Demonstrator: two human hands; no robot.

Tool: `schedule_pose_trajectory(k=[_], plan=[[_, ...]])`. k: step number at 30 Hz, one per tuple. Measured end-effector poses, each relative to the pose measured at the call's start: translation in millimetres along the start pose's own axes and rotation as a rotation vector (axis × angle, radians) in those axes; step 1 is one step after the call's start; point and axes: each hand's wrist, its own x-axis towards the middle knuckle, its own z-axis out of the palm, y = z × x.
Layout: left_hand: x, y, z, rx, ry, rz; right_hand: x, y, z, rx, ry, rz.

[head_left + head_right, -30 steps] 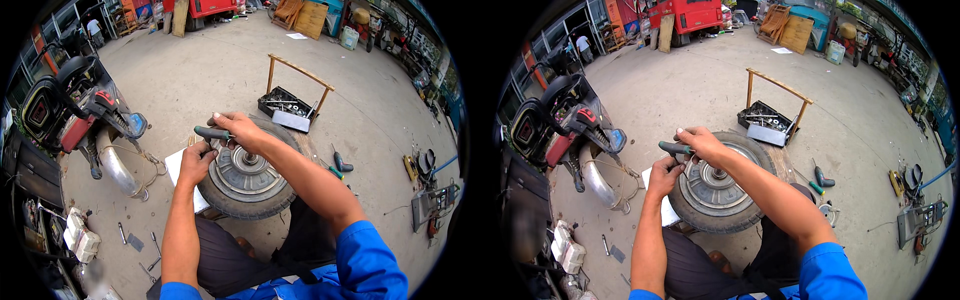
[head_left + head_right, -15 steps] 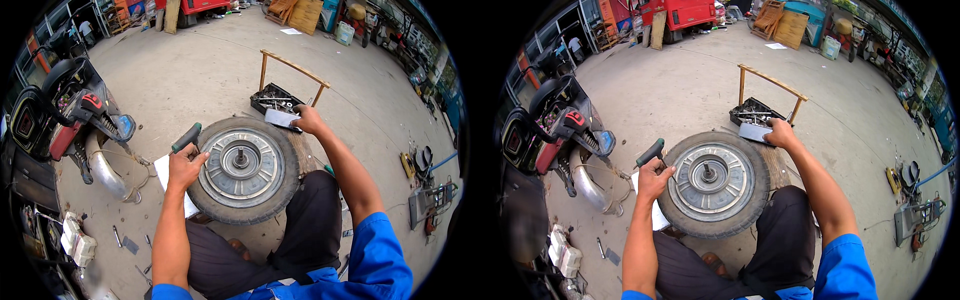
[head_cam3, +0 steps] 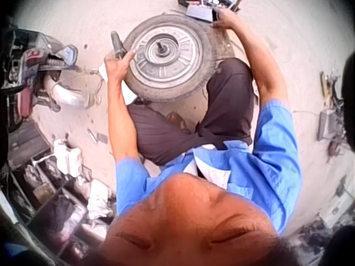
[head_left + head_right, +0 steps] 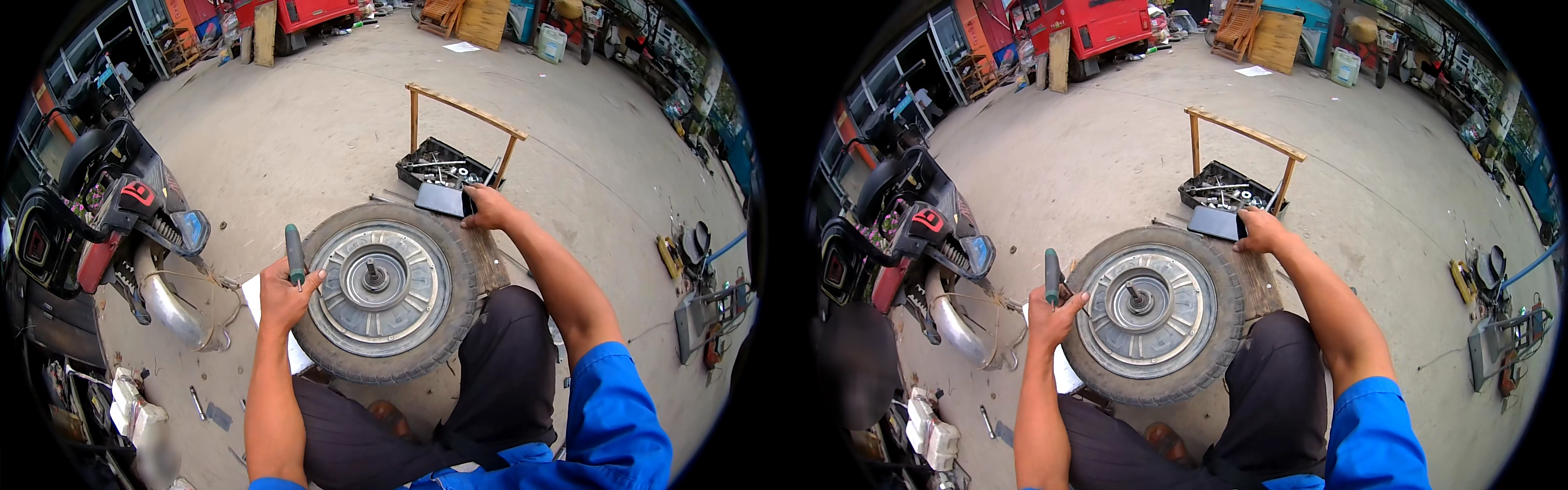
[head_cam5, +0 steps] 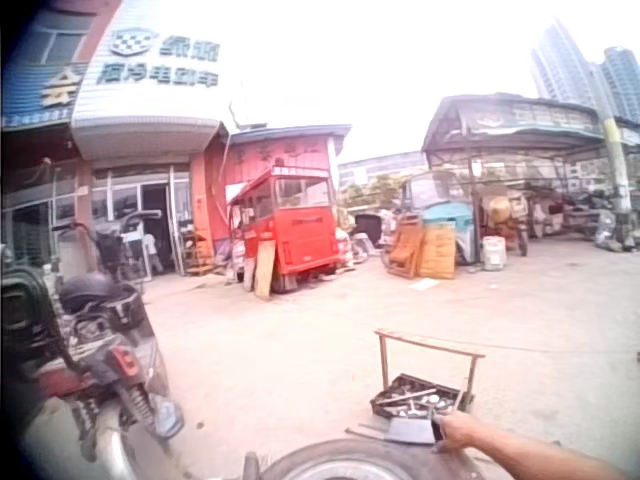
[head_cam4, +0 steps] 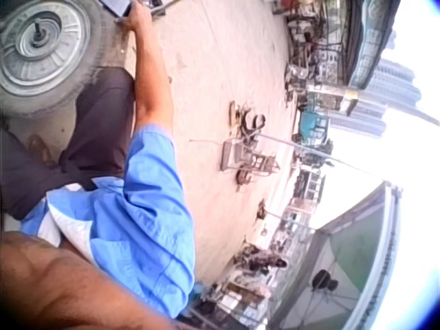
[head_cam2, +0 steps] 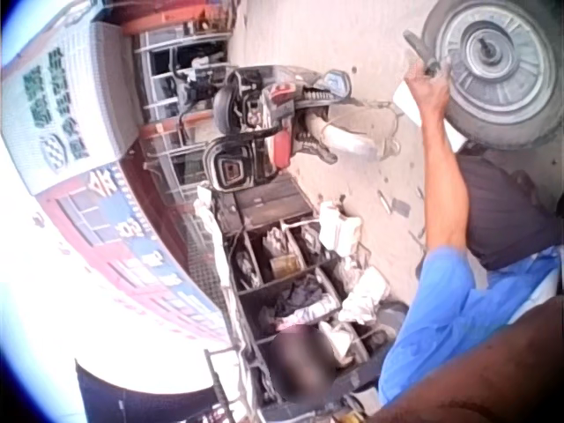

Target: The person uses a screwdriver to loosen screws on a motor casing attached to a tire, then uses a hammer to tap the casing loose. The person removes the casing to reveal the internal copper windings of the motor.

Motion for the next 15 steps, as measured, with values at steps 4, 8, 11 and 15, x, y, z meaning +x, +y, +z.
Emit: schedule_pose_trajectory(k=[4, 8, 11, 15], plan=[[1.5, 2.6, 1.1, -0.009, -0.002, -0.061, -5.1, 5.0, -5.4, -0.05, 0.02, -0.087], [1.9, -0.7, 2.4, -0.009, -0.008, -0.048, -16.1, 13.8, -16.2, 0.031, 0.04, -0.019], [1.8, 2.5, 5.5, 0.038, -0.01, 0.002, -28.1, 31.8, -21.6, 0.265, 0.085, 0.112], [2.1, -3.6, 4.6, 0.083, -0.054, -0.026, -64.0, 75.1, -14.9, 0.956, -0.03, 0.327]])
